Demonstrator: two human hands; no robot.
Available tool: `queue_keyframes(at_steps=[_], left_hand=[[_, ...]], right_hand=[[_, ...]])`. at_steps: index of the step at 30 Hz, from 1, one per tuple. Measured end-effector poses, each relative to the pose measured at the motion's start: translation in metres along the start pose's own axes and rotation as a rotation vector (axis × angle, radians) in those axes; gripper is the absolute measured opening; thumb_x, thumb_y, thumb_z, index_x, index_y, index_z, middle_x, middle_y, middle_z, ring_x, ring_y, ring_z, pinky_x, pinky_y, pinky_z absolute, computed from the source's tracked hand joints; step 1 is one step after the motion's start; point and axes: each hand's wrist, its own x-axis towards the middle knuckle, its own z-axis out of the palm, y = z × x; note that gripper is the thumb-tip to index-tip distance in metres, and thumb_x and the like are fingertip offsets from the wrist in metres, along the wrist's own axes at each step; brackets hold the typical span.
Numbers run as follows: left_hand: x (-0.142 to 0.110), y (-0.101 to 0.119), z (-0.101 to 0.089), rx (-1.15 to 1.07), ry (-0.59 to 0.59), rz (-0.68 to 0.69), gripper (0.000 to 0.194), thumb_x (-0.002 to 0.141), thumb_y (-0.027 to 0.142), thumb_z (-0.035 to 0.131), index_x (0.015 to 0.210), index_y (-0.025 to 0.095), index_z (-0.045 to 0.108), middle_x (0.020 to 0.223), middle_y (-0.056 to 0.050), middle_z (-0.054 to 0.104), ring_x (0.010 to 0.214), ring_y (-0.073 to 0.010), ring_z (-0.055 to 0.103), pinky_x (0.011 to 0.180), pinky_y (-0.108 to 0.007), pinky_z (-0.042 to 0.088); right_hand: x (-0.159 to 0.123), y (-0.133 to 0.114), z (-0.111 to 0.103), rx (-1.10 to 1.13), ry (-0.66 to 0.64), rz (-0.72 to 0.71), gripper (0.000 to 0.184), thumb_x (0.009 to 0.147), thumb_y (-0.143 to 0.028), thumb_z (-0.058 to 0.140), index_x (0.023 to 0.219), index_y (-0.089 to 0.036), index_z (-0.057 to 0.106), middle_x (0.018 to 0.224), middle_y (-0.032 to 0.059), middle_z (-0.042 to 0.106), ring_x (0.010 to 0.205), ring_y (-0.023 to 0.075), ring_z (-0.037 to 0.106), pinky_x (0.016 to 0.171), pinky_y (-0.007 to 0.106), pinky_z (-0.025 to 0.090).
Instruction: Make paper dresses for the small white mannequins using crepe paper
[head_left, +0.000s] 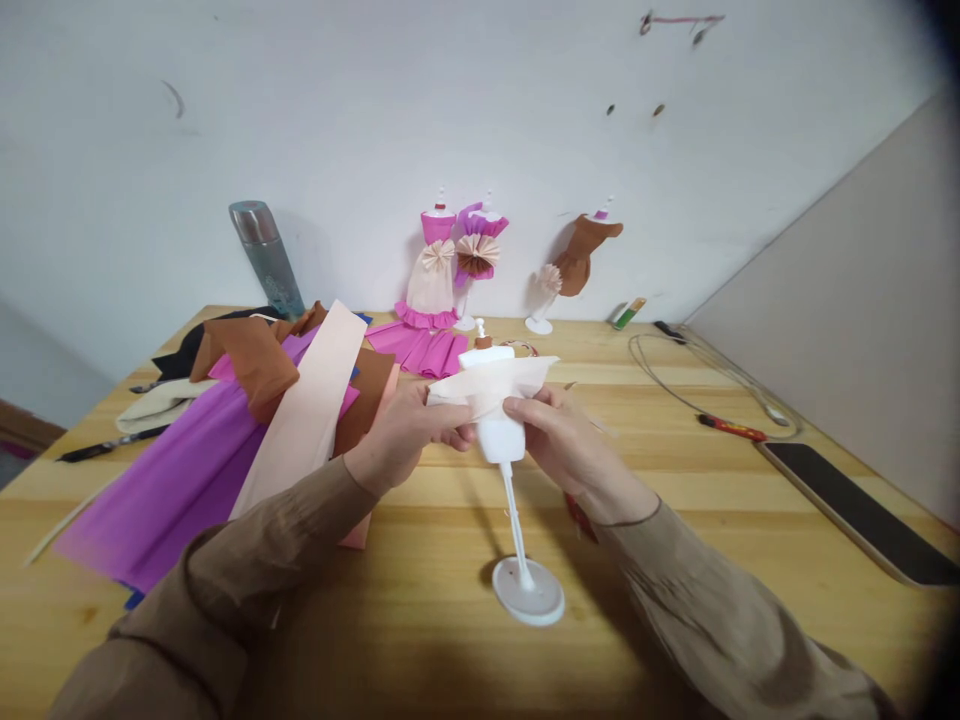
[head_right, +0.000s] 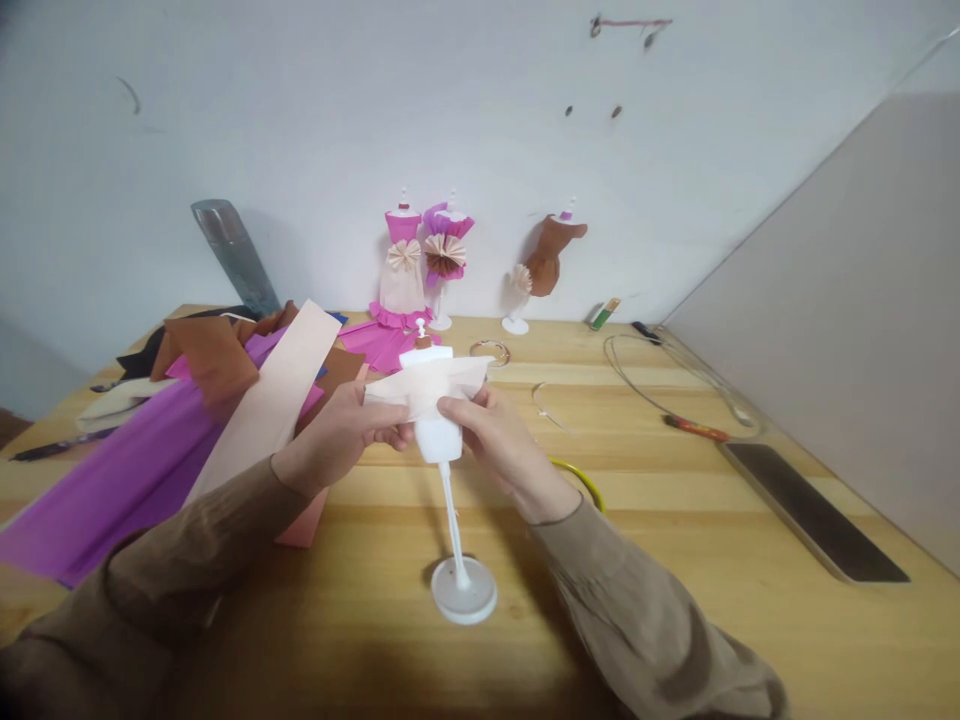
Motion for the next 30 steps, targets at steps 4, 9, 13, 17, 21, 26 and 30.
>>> queue_keyframes(at_steps=[4, 9, 13, 17, 21, 26, 30], left_hand=[[0.002, 0.0, -0.002, -0.038, -0.005, 0.015, 0.025, 0.065, 0.025, 0.073, 0.084, 0.01, 0.069, 0.064, -0.003, 0.064, 0.056, -0.0105, 0.057, 0.052, -0.022, 0.049], [0.002, -0.001, -0.005, -0.097, -0.007, 0.031, 0.037, 0.069, 0.038, 0.075, 0.088, 0.008, 0.066, 0.064, -0.005, 0.064, 0.054, -0.0114, 0.059, 0.051, -0.022, 0.049], [0.0, 0.0, -0.005, -0.089, 0.014, 0.034, 0.034, 0.07, 0.035, 0.075, 0.087, 0.007, 0.067, 0.061, -0.005, 0.063, 0.054, -0.0115, 0.06, 0.052, -0.021, 0.049], [-0.001, 0.001, -0.004, -0.077, 0.042, 0.05, 0.032, 0.069, 0.033, 0.075, 0.086, 0.007, 0.067, 0.064, -0.004, 0.064, 0.054, -0.0111, 0.06, 0.051, -0.02, 0.049], [0.0, 0.001, -0.005, -0.026, 0.026, 0.043, 0.027, 0.069, 0.03, 0.074, 0.082, 0.006, 0.069, 0.061, -0.005, 0.064, 0.055, -0.0114, 0.06, 0.052, -0.021, 0.05], [0.001, -0.007, -0.003, -0.015, 0.039, -0.058, 0.022, 0.071, 0.021, 0.07, 0.088, 0.006, 0.068, 0.061, -0.005, 0.065, 0.053, -0.0111, 0.06, 0.049, -0.021, 0.05], [-0.006, -0.023, 0.006, 0.036, 0.067, -0.172, 0.012, 0.076, 0.014, 0.063, 0.083, 0.005, 0.066, 0.055, -0.003, 0.061, 0.049, -0.0088, 0.057, 0.047, -0.018, 0.047]], right_hand=[[0.0, 0.0, 0.0, -0.009, 0.012, -0.01, 0.027, 0.064, -0.036, 0.081, 0.077, -0.015, 0.069, 0.067, 0.0014, 0.067, 0.055, 0.0121, 0.055, 0.054, 0.025, 0.043], [0.0, -0.001, 0.002, -0.005, -0.007, -0.028, 0.03, 0.062, -0.037, 0.083, 0.08, -0.016, 0.071, 0.071, 0.0023, 0.07, 0.059, 0.0134, 0.058, 0.058, 0.026, 0.045], [0.001, 0.0, 0.001, 0.046, -0.004, -0.029, 0.029, 0.062, -0.035, 0.085, 0.081, -0.016, 0.073, 0.069, 0.0008, 0.07, 0.06, 0.0123, 0.059, 0.059, 0.025, 0.046], [0.001, 0.001, 0.001, 0.064, 0.029, -0.047, 0.025, 0.063, -0.033, 0.084, 0.078, -0.016, 0.073, 0.066, -0.0006, 0.068, 0.057, 0.0111, 0.057, 0.057, 0.024, 0.045], [0.0, 0.003, -0.001, 0.048, 0.004, -0.019, 0.026, 0.065, -0.035, 0.083, 0.079, -0.016, 0.072, 0.069, 0.0019, 0.07, 0.061, 0.0129, 0.059, 0.058, 0.024, 0.045], [-0.006, 0.015, -0.008, 0.026, -0.032, 0.066, 0.029, 0.068, -0.038, 0.081, 0.083, -0.015, 0.073, 0.078, 0.0055, 0.073, 0.064, 0.0144, 0.061, 0.063, 0.027, 0.047], [-0.018, 0.036, -0.014, 0.021, 0.0, 0.131, 0.033, 0.066, -0.042, 0.081, 0.084, -0.015, 0.073, 0.079, 0.0065, 0.074, 0.067, 0.0166, 0.063, 0.067, 0.03, 0.049]])
